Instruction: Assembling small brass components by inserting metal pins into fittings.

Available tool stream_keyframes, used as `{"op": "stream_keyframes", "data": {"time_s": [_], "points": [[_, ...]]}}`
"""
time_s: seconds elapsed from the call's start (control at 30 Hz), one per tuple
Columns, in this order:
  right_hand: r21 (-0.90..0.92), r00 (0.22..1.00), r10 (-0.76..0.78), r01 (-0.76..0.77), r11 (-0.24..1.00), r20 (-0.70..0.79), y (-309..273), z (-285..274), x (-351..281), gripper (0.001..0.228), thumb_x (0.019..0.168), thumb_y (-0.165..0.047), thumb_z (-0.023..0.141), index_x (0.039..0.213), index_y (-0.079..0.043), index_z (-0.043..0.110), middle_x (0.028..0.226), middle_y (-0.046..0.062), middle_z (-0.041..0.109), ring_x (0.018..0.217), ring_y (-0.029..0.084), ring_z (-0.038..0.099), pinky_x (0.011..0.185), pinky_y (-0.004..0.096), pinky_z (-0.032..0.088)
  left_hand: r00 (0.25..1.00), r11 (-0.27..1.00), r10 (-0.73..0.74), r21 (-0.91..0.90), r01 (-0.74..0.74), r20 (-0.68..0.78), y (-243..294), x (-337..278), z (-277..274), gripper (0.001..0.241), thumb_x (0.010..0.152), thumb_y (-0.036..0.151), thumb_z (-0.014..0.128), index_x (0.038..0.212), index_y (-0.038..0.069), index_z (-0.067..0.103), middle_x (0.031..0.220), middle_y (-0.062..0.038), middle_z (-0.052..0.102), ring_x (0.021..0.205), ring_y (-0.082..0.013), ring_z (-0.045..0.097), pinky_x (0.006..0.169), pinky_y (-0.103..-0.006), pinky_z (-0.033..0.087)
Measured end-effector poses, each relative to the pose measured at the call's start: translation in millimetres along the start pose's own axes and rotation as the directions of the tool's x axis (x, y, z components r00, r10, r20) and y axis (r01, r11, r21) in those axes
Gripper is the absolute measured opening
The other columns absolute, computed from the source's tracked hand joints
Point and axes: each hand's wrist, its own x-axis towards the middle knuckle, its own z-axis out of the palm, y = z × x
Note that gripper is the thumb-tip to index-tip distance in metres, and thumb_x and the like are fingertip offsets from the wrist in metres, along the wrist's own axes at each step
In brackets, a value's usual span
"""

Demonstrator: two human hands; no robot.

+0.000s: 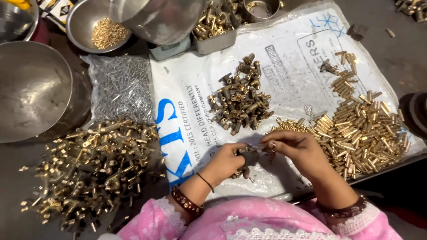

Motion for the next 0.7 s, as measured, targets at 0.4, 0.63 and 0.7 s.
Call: {"op": "stream_keyframes", "data": {"time_s": [0.4,0.63,0.7], "points": [[0.037,0.991,0.076,-0.08,0.996,0.11,15,14,11,0.016,0.096,-0.011,0.067,0.103,0.0,0.076,0.083,0.004,0.072,0.074,0.013,0.064,0.068,0.029,0.053,0.988,0.989,0.094,0.103,-0.107,0.123,-13,1,-9,0.028,0.083,0.0,0.06,0.107,0.003,0.074,0.066,-0.004,0.069,0.055,-0.0084,0.063,0.049,-0.0248,0.044],[-0.185,0.961,-0.153,0.198,0.963,0.232,6,19,7,0.012,0.093,-0.007,0.069,0.102,-0.001,0.076,0.1,0.005,0.071,0.093,0.013,0.068,0.083,0.03,0.055,0.985,0.988,0.105,0.097,-0.119,0.138,-26,7,-15,0.02,0.086,0.001,0.061,0.103,-0.001,0.072,0.072,-0.005,0.07,0.057,-0.0114,0.066,0.049,-0.0263,0.047],[-0.388,0.897,-0.369,0.438,0.811,0.241,-7,27,2,0.018,0.086,-0.005,0.074,0.103,-0.006,0.078,0.106,0.005,0.074,0.099,0.016,0.07,0.088,0.032,0.057,0.962,0.991,0.134,-0.016,-0.134,0.24,-32,10,-23,0.018,0.098,0.012,0.064,0.103,-0.003,0.072,0.08,-0.007,0.073,0.06,-0.0126,0.066,0.053,-0.0259,0.049]]}}
